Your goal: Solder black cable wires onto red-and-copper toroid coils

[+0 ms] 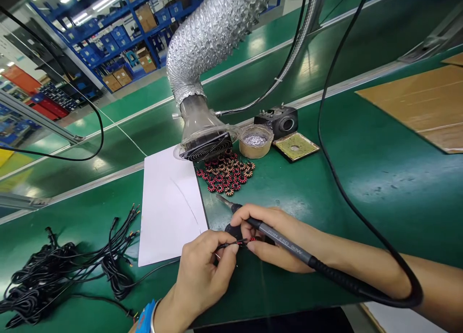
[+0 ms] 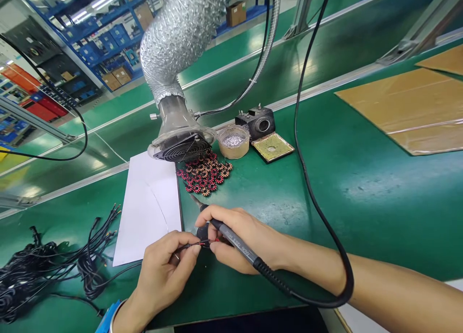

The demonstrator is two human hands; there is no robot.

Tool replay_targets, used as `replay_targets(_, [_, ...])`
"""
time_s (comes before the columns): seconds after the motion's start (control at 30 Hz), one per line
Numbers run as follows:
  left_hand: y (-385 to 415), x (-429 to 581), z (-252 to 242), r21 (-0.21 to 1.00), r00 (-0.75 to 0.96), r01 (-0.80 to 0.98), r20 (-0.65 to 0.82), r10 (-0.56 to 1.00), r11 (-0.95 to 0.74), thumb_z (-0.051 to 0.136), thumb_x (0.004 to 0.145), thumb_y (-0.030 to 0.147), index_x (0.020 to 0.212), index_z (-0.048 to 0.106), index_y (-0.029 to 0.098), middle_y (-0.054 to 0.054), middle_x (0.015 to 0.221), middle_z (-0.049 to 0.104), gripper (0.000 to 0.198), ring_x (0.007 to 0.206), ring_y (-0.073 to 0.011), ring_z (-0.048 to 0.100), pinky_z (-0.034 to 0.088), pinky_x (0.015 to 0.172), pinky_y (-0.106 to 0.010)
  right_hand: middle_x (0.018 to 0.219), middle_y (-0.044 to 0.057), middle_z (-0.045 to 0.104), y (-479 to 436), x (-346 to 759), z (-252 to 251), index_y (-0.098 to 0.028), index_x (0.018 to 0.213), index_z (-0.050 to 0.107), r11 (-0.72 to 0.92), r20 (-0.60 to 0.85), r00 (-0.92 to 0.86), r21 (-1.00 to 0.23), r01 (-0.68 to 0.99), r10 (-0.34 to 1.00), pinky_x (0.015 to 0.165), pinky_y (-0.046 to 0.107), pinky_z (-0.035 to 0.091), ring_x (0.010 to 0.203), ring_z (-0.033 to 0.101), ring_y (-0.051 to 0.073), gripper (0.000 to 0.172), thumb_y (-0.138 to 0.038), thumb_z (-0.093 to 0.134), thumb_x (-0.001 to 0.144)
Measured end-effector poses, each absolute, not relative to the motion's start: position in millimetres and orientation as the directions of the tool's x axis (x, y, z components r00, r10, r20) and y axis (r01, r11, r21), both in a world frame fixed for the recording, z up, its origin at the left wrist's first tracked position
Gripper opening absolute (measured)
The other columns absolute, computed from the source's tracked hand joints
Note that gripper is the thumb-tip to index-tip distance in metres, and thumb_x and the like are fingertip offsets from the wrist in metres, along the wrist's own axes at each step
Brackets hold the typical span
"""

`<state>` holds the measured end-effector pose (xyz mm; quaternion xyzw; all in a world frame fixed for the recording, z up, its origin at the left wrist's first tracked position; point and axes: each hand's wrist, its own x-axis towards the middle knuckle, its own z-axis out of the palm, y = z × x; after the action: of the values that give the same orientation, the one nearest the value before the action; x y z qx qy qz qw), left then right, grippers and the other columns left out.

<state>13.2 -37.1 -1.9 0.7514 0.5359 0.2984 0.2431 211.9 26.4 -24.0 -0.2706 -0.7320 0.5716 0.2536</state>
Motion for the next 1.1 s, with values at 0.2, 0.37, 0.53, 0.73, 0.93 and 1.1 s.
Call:
replay_targets(0.2, [-38.2, 13.6, -1.7, 0.693, 0.241, 0.662, 0.166, 0.956, -0.287, 0.058, 0.087, 0.017, 0.091, 0.067, 0.018, 0.000, 0.071, 0.065, 0.009, 0.056, -0.0077, 0.054, 0.041, 0.052, -0.017, 0.078, -0.005, 0.053, 24.4, 209.3, -21.6, -0.022, 0.105, 0.050, 0.120, 0.009, -0.705, -0.987, 0.107, 0.709, 0.054, 0.019, 0.040, 0.058, 0.047, 0.008, 0.033, -0.009, 0.051, 0.075])
replay_targets(0.37, [-37.6, 14.5, -3.4, 0.694, 0.254, 0.660, 0.154, 0.955, -0.288, 0.058, 0.087, 0.018, 0.092, 0.067, 0.018, 0.000, 0.070, 0.065, 0.010, 0.055, -0.0078, 0.053, 0.041, 0.051, -0.017, 0.076, -0.004, 0.055, 24.1, 207.4, -21.2, -0.021, 0.101, 0.051, 0.124, 0.015, -0.689, -0.986, 0.110, 0.725, 0.056, 0.020, 0.041, 0.059, 0.048, 0.008, 0.027, -0.012, 0.052, 0.076])
replay_targets(0.53, [-37.3, 15.9, -5.7, 0.690, 0.291, 0.650, 0.160, 0.943, -0.318, 0.058, 0.087, 0.017, 0.091, 0.067, 0.017, -0.001, 0.073, 0.066, 0.010, 0.057, -0.0079, 0.055, 0.043, 0.054, -0.018, 0.078, -0.004, 0.059, 23.2, 209.0, -23.0, -0.021, 0.105, 0.052, 0.141, 0.034, -0.685, -0.985, 0.102, 0.728, 0.061, 0.021, 0.044, 0.062, 0.051, 0.009, 0.030, -0.013, 0.054, 0.077])
replay_targets(0.73, [-38.1, 16.9, -4.8, 0.707, 0.222, 0.648, 0.182, 0.958, -0.284, 0.057, 0.088, 0.017, 0.090, 0.065, 0.018, 0.000, 0.072, 0.066, 0.009, 0.056, -0.0077, 0.055, 0.042, 0.052, -0.017, 0.078, -0.005, 0.055, 22.6, 208.3, -21.6, -0.022, 0.105, 0.052, 0.100, 0.019, -0.719, -0.992, 0.070, 0.695, 0.057, 0.019, 0.042, 0.061, 0.050, 0.008, 0.034, -0.009, 0.055, 0.074])
replay_targets(0.93, [-39.1, 19.4, -7.7, 0.714, 0.180, 0.652, 0.184, 0.966, -0.257, 0.056, 0.088, 0.019, 0.088, 0.065, 0.017, 0.000, 0.069, 0.065, 0.009, 0.052, -0.0076, 0.052, 0.040, 0.048, -0.017, 0.078, -0.004, 0.055, 21.8, 205.0, -21.5, -0.022, 0.102, 0.053, 0.068, -0.011, -0.695, -0.994, 0.087, 0.719, 0.058, 0.019, 0.042, 0.062, 0.051, 0.009, 0.029, -0.011, 0.056, 0.075])
replay_targets(1.1, [-41.0, 17.3, -11.4, 0.726, 0.167, 0.635, 0.204, 0.965, -0.264, 0.058, 0.087, 0.019, 0.089, 0.066, 0.018, 0.001, 0.064, 0.061, 0.008, 0.049, -0.0074, 0.049, 0.038, 0.047, -0.018, 0.080, -0.004, 0.057, 21.4, 205.8, -21.5, -0.022, 0.107, 0.051, 0.044, 0.004, -0.679, -0.998, 0.042, 0.734, 0.060, 0.020, 0.044, 0.064, 0.053, 0.009, 0.029, -0.015, 0.058, 0.079])
